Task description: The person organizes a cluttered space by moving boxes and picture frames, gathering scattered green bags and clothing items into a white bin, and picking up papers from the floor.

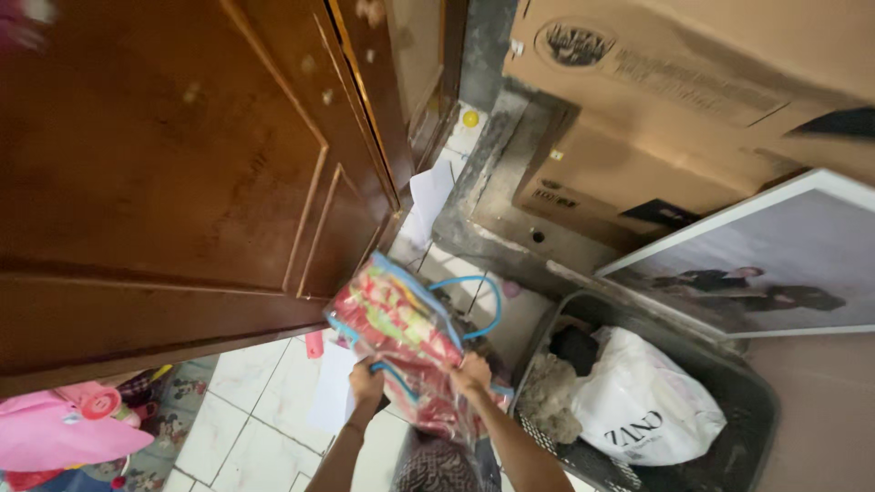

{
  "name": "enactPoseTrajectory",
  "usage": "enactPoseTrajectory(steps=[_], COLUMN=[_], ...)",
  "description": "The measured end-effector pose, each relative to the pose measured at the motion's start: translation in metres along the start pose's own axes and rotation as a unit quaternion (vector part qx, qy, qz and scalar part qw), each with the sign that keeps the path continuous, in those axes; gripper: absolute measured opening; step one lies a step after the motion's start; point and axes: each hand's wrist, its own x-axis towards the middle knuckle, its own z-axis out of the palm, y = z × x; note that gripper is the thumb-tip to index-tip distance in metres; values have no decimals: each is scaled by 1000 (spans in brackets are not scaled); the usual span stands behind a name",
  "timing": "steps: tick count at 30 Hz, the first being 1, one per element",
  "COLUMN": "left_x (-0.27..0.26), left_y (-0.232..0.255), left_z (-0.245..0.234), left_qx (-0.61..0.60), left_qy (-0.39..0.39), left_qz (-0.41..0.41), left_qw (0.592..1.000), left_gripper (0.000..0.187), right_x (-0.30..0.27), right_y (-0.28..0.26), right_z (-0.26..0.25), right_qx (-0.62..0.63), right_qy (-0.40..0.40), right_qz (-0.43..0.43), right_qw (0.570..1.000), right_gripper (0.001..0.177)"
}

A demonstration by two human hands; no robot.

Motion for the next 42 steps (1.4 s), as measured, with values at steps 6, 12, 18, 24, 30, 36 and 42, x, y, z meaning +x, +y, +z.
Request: enactPoseTrajectory(steps=[6,12,18,24,30,36,42], left_x=[-32,-52,-80,-150,-214,-212,-208], left_y=[33,147,319,459,543,636,740], left_z=[-43,-137,-249,-329,-355,-339,-364], left_qx=[-43,-164,-259,-389,-394,-636,-693], left_qy=[-57,-12,65,13,112,156,222], left_qz=[21,67,204,345,472,462,507], left_qw=[997,984,942,854,781,599,462], left_gripper=[26,22,22,23,12,15,15], right_x=[-31,-62,-120,-199,-254,-256,-210], right_y=[-5,-45,-88,-121,-131,-165,-203], right_z=[-69,-167,-311,-500,-616,-723,-833], right_qx=[7,126,359,211,73,-170,-291], right_qy=[-97,-61,2,129,245,430,528], right_qz=[-15,-29,-142,-227,-248,-378,-437], right_qw=[995,990,922,942,934,802,667], right_gripper=[69,48,43,46,40,51,54])
